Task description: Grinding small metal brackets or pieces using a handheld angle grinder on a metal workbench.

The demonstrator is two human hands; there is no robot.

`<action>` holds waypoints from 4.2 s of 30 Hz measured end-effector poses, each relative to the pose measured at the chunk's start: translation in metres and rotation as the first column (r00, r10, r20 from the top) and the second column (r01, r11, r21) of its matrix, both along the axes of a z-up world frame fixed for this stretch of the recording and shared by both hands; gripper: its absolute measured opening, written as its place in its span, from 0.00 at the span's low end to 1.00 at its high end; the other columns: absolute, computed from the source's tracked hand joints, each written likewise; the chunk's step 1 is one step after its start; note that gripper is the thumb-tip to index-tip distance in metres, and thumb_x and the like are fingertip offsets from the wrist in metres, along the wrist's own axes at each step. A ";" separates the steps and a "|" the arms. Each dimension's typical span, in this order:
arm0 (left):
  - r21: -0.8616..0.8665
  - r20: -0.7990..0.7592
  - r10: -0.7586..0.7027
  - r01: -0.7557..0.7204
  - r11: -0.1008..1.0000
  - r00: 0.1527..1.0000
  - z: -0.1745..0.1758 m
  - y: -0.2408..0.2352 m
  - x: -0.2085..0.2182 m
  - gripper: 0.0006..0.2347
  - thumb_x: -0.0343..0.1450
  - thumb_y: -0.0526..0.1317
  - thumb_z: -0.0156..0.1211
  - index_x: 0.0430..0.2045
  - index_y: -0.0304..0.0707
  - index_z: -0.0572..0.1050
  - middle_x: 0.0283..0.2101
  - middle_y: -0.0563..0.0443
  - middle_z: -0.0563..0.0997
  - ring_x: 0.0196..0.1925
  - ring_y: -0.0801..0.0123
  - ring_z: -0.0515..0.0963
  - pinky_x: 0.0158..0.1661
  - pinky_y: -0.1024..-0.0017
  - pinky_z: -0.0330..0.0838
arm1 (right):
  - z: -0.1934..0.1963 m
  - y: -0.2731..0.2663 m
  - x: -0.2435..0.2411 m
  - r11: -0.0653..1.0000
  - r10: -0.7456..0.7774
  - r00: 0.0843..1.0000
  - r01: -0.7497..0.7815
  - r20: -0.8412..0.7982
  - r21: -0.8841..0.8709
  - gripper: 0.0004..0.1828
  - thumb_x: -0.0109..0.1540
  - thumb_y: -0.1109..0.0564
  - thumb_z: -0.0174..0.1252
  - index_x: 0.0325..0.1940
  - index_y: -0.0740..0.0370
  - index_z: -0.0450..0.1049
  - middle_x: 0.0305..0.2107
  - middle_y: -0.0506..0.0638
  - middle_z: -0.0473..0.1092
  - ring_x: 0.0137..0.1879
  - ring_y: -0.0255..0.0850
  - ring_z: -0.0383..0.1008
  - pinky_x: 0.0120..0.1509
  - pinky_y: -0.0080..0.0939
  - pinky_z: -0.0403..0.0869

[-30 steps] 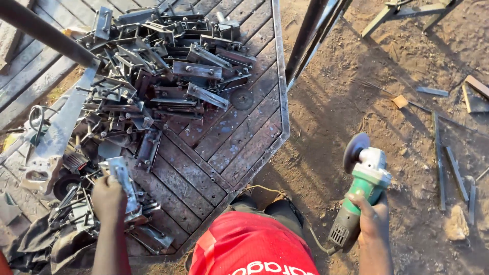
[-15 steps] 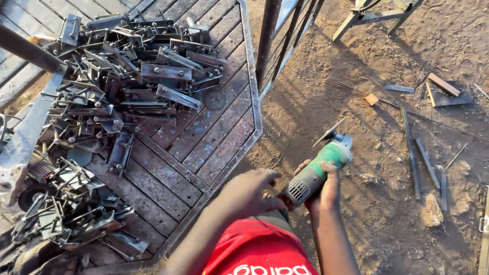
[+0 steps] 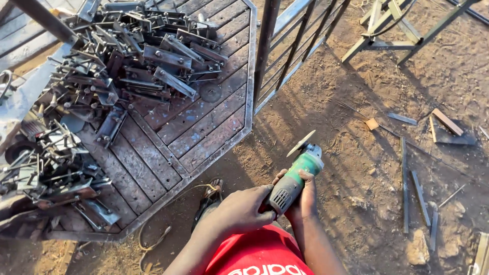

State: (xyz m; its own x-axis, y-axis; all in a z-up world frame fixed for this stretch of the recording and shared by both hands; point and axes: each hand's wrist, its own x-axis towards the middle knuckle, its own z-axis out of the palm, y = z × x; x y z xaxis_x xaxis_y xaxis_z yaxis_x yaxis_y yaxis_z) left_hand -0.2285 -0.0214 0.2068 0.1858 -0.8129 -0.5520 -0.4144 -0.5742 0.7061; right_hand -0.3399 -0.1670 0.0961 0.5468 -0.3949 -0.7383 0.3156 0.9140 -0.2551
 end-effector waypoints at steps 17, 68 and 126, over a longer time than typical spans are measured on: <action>-0.053 -0.136 0.363 -0.372 0.927 0.922 0.027 0.053 0.046 0.26 0.65 0.51 0.50 0.60 0.50 0.63 0.53 0.45 0.79 0.51 0.48 0.79 0.46 0.58 0.68 | 0.009 0.015 0.095 0.945 0.326 0.925 -0.311 0.196 -0.101 0.26 0.50 0.48 0.63 0.50 0.61 0.70 0.39 0.51 0.73 0.43 0.43 0.75 0.55 0.42 0.76; 0.034 0.633 0.696 -0.886 -0.463 -0.339 -0.340 0.094 0.127 0.31 0.58 0.53 0.75 0.51 0.39 0.68 0.57 0.35 0.70 0.59 0.35 0.69 0.49 0.33 0.65 | -0.201 -0.136 0.331 -0.945 0.050 -0.399 -0.316 -0.915 0.086 0.17 0.57 0.46 0.61 0.43 0.57 0.70 0.40 0.51 0.78 0.43 0.43 0.76 0.48 0.44 0.72; 0.138 0.652 0.757 -0.976 -0.167 -0.038 -0.371 0.143 0.138 0.38 0.56 0.58 0.73 0.53 0.33 0.62 0.48 0.35 0.67 0.56 0.41 0.70 0.41 0.43 0.79 | -0.044 0.046 0.345 0.276 0.903 0.338 -0.929 -0.264 -0.244 0.17 0.58 0.60 0.55 0.50 0.49 0.65 0.49 0.67 0.76 0.48 0.65 0.80 0.44 0.69 0.79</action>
